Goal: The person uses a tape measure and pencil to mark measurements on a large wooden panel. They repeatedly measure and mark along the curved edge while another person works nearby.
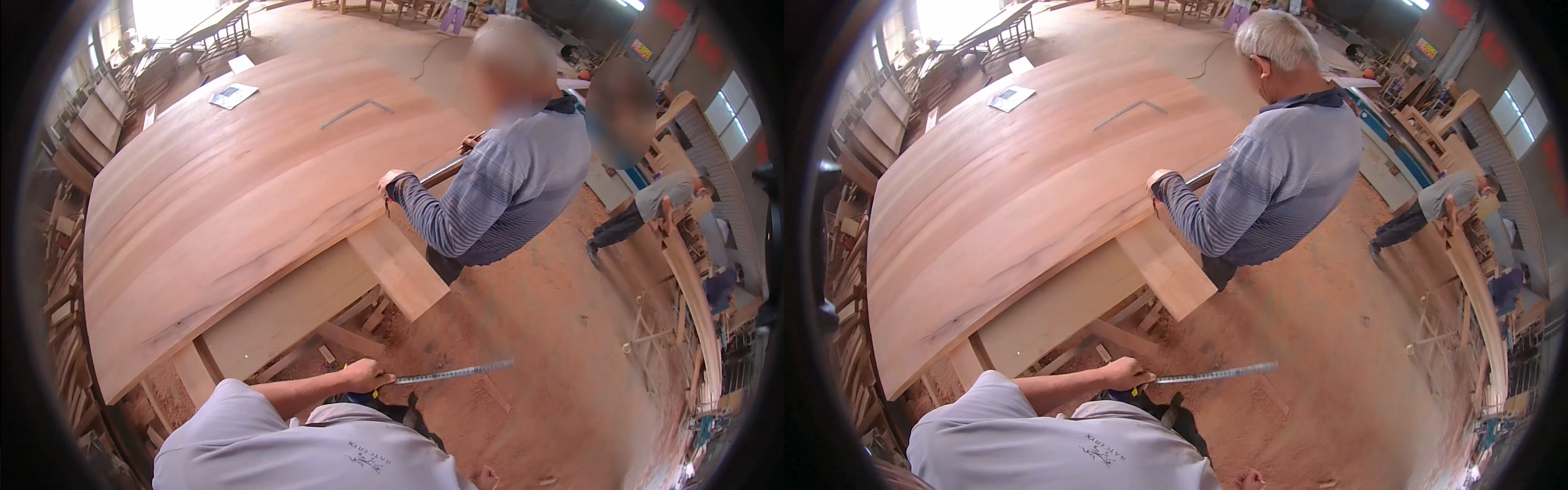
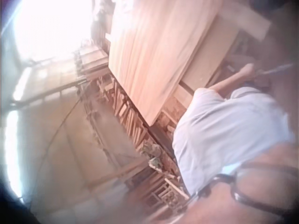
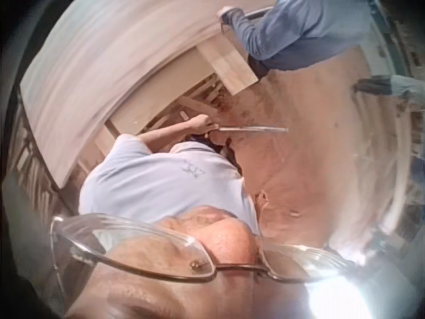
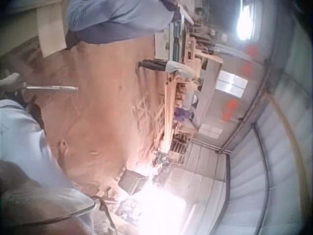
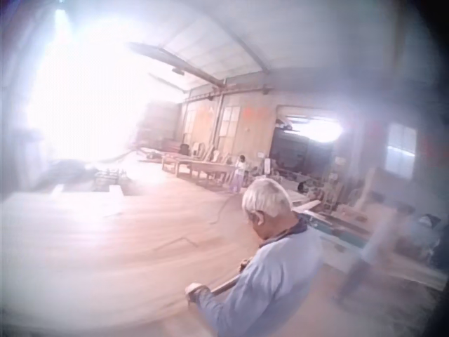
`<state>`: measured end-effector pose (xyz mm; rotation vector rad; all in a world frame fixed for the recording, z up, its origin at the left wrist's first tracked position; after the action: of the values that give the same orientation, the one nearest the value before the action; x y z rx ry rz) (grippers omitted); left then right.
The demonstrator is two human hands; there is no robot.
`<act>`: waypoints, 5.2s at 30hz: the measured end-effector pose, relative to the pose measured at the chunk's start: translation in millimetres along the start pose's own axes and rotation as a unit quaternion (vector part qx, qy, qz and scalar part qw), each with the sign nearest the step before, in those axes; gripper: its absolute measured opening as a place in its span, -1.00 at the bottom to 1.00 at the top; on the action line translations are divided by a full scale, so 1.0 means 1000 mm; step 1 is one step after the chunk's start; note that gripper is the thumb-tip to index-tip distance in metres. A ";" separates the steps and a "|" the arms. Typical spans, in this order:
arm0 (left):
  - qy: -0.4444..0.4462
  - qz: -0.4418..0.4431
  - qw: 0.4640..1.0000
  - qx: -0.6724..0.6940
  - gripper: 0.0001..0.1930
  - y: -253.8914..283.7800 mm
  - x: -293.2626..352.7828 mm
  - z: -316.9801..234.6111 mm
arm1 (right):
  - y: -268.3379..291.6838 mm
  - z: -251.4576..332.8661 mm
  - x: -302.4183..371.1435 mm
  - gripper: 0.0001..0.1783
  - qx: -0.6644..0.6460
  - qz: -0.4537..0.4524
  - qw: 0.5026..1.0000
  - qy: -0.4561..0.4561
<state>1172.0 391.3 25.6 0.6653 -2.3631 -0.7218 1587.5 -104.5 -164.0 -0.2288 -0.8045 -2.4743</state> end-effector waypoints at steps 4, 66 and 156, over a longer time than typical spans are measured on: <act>-0.034 0.037 0.999 -0.022 -0.58 0.022 -0.051 -0.002 | -0.037 0.048 -0.057 -0.73 0.088 0.029 0.992 -0.082; 0.287 -0.444 0.689 0.496 -0.46 0.054 0.225 0.134 | -0.388 0.426 -0.023 -0.56 0.070 0.528 0.842 0.082; 0.121 -0.446 0.455 0.761 -0.55 0.048 0.111 -0.022 | -0.317 0.651 0.392 -0.72 -0.291 0.919 0.017 0.266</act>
<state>1093.4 352.8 111.6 2.5001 -1.5229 1.4920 1086.5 327.8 326.1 -0.2234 0.8457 0.2411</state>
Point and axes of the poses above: each hand's wrist, its own x-axis away from the middle knuckle, its own y-axis out of the back of the hand, z = x × y, the point moved 1 cm from there along -x, towards the middle knuckle, and after that the axes turned 14 degrees about -x, right-handed, at the moved point
